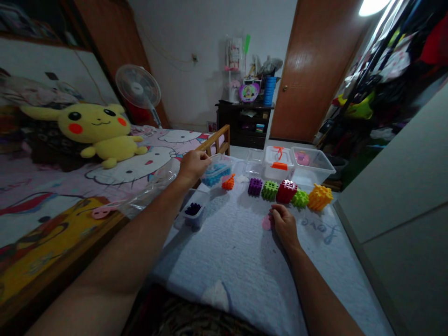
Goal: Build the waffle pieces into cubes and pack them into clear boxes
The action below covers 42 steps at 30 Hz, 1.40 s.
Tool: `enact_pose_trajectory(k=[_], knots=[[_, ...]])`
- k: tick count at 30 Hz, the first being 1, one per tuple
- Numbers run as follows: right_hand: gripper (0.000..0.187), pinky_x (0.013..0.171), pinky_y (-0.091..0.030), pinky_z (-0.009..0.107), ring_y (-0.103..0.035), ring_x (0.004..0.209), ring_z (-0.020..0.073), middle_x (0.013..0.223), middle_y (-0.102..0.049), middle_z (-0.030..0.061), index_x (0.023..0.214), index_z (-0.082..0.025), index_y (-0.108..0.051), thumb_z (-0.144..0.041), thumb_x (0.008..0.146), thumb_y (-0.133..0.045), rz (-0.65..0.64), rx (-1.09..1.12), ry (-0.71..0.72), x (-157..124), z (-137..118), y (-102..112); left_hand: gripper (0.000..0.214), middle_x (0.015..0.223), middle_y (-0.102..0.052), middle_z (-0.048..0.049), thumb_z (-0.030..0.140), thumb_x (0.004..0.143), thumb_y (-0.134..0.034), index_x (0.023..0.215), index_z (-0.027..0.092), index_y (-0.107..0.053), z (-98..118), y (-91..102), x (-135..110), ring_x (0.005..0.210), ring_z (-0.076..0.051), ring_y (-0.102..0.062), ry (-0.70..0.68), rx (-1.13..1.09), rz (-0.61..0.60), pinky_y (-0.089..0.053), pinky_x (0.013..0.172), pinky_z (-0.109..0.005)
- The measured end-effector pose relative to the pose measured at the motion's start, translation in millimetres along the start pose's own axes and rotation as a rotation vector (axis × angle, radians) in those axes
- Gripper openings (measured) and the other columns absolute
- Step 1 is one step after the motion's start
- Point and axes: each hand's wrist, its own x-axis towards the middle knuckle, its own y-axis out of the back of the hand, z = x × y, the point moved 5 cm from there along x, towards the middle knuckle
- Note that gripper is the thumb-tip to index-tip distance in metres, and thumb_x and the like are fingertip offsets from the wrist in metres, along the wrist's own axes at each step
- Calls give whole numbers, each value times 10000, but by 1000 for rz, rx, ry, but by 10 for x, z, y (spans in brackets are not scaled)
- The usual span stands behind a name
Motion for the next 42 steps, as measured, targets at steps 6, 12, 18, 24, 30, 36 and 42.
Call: enact_pose_trajectory(k=[6, 12, 18, 24, 30, 36, 42], knots=[[364, 675, -507, 337, -645, 716, 216, 802, -714, 68, 965, -162, -687, -458, 787, -571, -34, -23, -21, 4, 20, -8, 165, 856, -764, -68, 277, 791, -629, 816, 180, -760, -383, -144, 141, 822, -226, -699, 158, 157, 17, -458, 651, -257], [365, 673, -503, 338, -639, 713, 219, 782, -715, 69, 958, -159, -698, -459, 786, -581, -46, -40, -8, -2, 10, -12, 185, 772, -756, -64, 334, 796, -663, 842, 183, -759, -656, -426, 90, 758, -231, -717, 248, 131, -60, -491, 657, -263], [368, 670, -508, 344, -640, 723, 225, 778, -722, 74, 948, -166, -711, -469, 777, -589, -24, -44, 1, -4, 6, -7, 189, 778, -757, -76, 336, 802, -661, 838, 184, -768, -760, -551, 78, 746, -233, -712, 272, 152, -108, -504, 663, -274], [358, 679, -509, 353, -641, 737, 234, 773, -720, 73, 939, -176, -715, -471, 775, -595, -27, -54, 6, -5, 3, -8, 182, 911, -771, -97, 309, 805, -637, 855, 193, -769, -757, -631, 37, 870, -236, -707, 242, 244, -161, -499, 705, -260], [364, 688, -508, 356, -641, 742, 237, 771, -721, 75, 940, -170, -716, -470, 775, -593, -36, -60, -9, -5, -6, -8, 198, 1004, -766, -119, 273, 791, -609, 874, 180, -763, -731, -659, 18, 943, -247, -698, 212, 281, -183, -489, 719, -256], [358, 685, -507, 347, -644, 734, 230, 781, -724, 76, 941, -165, -714, -456, 773, -589, -34, -61, 4, -6, -26, -10, 184, 1030, -751, -142, 266, 801, -605, 872, 176, -749, -698, -649, 8, 984, -284, -684, 201, 318, -211, -494, 773, -306], [362, 664, -505, 338, -640, 713, 219, 782, -724, 69, 941, -168, -707, -463, 777, -576, -42, -62, -11, 2, 5, -18, 361, 1233, -643, -164, 385, 843, -591, 1130, 180, -668, -369, -561, 16, 1174, -333, -571, 28, 419, -86, -456, 952, -393]])
